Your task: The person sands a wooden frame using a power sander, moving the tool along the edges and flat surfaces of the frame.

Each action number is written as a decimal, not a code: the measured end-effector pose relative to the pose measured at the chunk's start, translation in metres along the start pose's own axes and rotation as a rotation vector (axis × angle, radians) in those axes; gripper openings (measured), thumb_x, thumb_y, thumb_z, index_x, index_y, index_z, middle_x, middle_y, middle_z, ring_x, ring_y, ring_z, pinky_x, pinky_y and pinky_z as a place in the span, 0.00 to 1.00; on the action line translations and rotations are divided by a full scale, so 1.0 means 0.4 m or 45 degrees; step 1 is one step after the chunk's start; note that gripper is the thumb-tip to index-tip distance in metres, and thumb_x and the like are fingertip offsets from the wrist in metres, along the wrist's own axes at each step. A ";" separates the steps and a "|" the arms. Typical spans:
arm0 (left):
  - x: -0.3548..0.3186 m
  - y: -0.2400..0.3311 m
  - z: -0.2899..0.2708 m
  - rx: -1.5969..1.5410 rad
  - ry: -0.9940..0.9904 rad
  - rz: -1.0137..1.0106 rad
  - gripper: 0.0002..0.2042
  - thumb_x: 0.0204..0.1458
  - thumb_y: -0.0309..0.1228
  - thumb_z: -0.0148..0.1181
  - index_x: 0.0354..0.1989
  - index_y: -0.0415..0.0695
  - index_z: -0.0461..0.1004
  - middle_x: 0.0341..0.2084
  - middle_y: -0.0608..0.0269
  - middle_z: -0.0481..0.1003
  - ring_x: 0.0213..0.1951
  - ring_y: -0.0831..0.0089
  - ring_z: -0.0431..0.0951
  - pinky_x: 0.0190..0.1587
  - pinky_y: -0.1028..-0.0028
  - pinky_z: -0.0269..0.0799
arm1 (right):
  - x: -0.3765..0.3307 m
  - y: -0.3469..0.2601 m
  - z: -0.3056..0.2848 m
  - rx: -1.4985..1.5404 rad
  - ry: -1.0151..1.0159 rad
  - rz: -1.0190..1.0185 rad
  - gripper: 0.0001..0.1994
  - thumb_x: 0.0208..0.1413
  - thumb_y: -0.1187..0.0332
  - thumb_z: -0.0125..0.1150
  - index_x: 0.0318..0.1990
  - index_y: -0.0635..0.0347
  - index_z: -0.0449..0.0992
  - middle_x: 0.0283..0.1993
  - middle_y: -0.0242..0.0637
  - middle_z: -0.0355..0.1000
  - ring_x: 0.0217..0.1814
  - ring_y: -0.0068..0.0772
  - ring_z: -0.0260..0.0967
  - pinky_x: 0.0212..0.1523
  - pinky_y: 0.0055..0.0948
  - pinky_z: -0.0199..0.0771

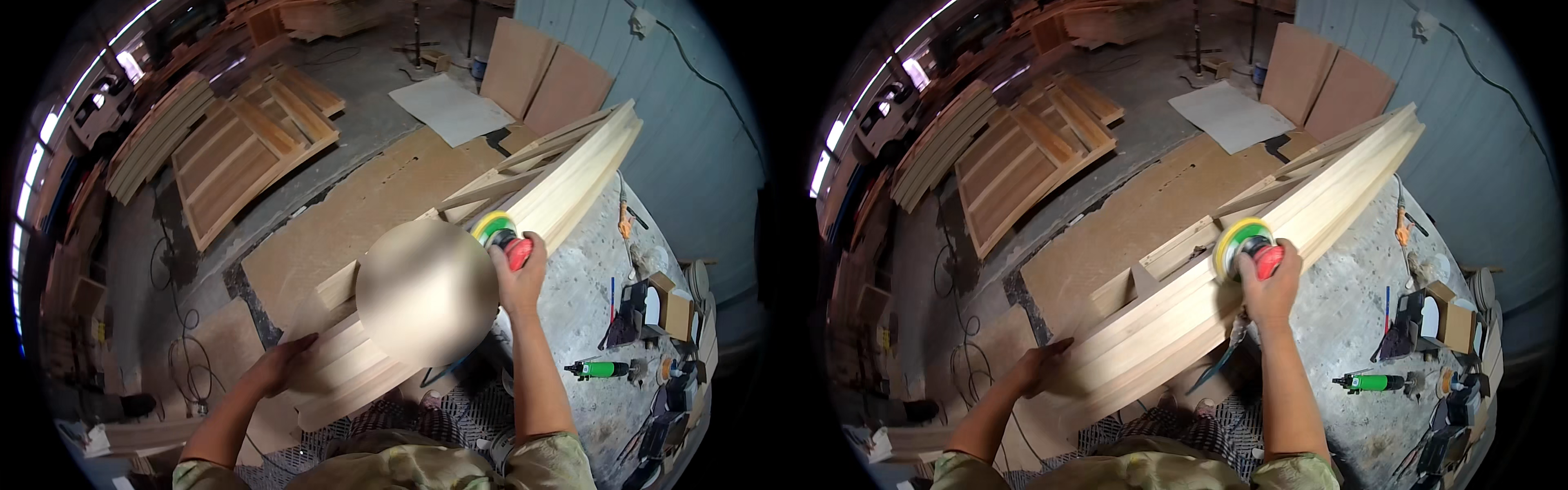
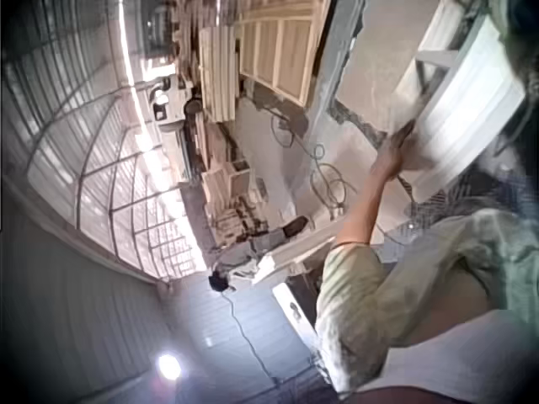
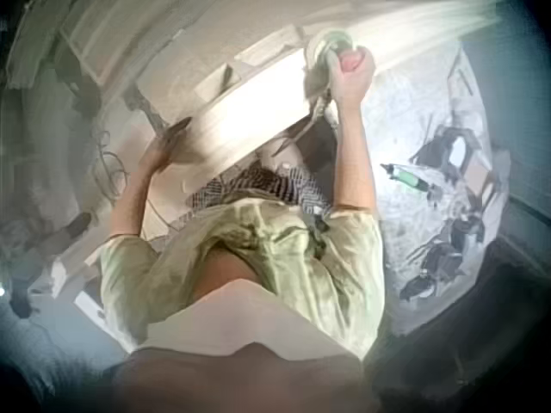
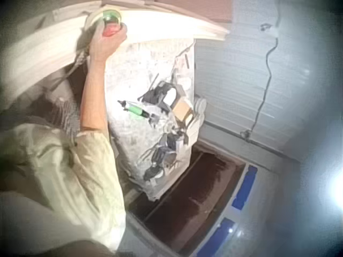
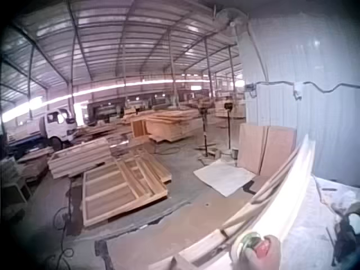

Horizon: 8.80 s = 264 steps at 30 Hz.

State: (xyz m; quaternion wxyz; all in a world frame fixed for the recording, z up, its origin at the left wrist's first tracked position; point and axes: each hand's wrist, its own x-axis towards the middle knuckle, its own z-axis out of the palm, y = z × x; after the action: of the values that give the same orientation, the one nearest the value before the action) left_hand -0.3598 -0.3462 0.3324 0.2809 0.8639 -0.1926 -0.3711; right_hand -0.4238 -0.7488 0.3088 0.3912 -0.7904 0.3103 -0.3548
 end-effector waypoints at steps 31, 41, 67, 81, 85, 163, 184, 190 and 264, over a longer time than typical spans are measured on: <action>-0.055 -0.355 0.034 -1.213 0.073 0.426 0.36 0.64 0.54 0.22 0.55 0.34 0.70 0.56 0.53 0.70 0.61 0.66 0.65 0.66 0.68 0.51 | -0.672 -0.383 0.193 -0.150 -0.742 -1.751 0.21 0.43 0.63 0.58 0.50 0.36 0.72 0.41 0.43 0.68 0.30 0.36 0.66 0.25 0.30 0.71; -0.016 -0.318 0.092 -1.086 0.443 0.370 0.34 0.65 0.50 0.24 0.48 0.34 0.75 0.48 0.52 0.75 0.54 0.66 0.70 0.63 0.71 0.56 | -0.219 -0.110 0.015 -0.525 -0.503 -1.219 0.22 0.38 0.65 0.68 0.46 0.45 0.72 0.45 0.45 0.69 0.39 0.48 0.71 0.32 0.41 0.76; -0.840 -0.532 0.929 -0.585 0.279 -1.179 0.26 0.61 0.53 0.39 0.47 0.44 0.76 0.48 0.47 0.73 0.52 0.48 0.71 0.55 0.56 0.63 | -0.065 0.387 -0.318 -1.334 -0.312 -0.028 0.27 0.46 0.59 0.67 0.51 0.60 0.67 0.52 0.51 0.66 0.43 0.50 0.70 0.40 0.47 0.74; -1.148 -0.954 1.086 -0.580 0.419 -1.146 0.20 0.60 0.43 0.43 0.48 0.43 0.75 0.45 0.48 0.75 0.48 0.47 0.73 0.52 0.57 0.68 | -0.953 0.183 0.170 -0.839 -1.936 -0.525 0.24 0.42 0.56 0.67 0.46 0.61 0.76 0.42 0.47 0.75 0.47 0.47 0.72 0.50 0.40 0.70; -1.151 -1.113 0.958 -0.749 0.641 -1.306 0.23 0.57 0.48 0.47 0.46 0.42 0.76 0.45 0.45 0.75 0.49 0.46 0.73 0.52 0.57 0.67 | -1.072 0.007 0.297 -0.940 -2.138 -0.565 0.25 0.44 0.56 0.65 0.48 0.63 0.75 0.46 0.48 0.76 0.49 0.43 0.74 0.52 0.36 0.71; -0.366 -0.885 -0.380 -0.233 -1.085 0.142 0.27 0.60 0.48 0.46 0.58 0.40 0.66 0.44 0.57 0.75 0.46 0.68 0.75 0.52 0.70 0.68 | -1.541 -0.746 0.604 1.150 -0.660 0.572 0.36 0.40 0.68 0.70 0.60 0.57 0.61 0.54 0.37 0.64 0.57 0.31 0.61 0.61 0.31 0.58; 0.159 -0.282 0.017 -0.195 -0.411 1.020 0.34 0.64 0.51 0.27 0.68 0.34 0.44 0.68 0.45 0.47 0.69 0.55 0.47 0.69 0.65 0.41 | -0.856 -0.537 0.290 -0.639 -0.011 0.587 0.32 0.42 0.58 0.66 0.57 0.49 0.62 0.50 0.52 0.58 0.44 0.61 0.69 0.47 0.47 0.72; 0.120 -0.272 0.024 -0.191 -0.378 0.994 0.32 0.65 0.48 0.26 0.69 0.35 0.42 0.69 0.46 0.46 0.70 0.55 0.45 0.70 0.65 0.39 | -0.793 -0.489 0.257 -0.538 0.052 0.608 0.29 0.46 0.59 0.64 0.55 0.52 0.61 0.51 0.54 0.58 0.45 0.64 0.68 0.48 0.49 0.71; 0.224 -0.195 0.044 -0.335 -0.640 0.986 0.34 0.63 0.43 0.36 0.67 0.26 0.37 0.68 0.42 0.45 0.69 0.60 0.46 0.68 0.70 0.40 | -0.879 -0.500 0.309 -0.475 0.196 0.656 0.29 0.43 0.61 0.68 0.55 0.49 0.65 0.51 0.52 0.61 0.45 0.60 0.70 0.45 0.49 0.73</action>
State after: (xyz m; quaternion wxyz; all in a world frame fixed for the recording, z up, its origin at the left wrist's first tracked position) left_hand -0.3051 -0.3410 0.2257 0.4502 0.5692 -0.5135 -0.4579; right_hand -0.4773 -0.3291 0.3101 0.2922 -0.7148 0.5884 -0.2400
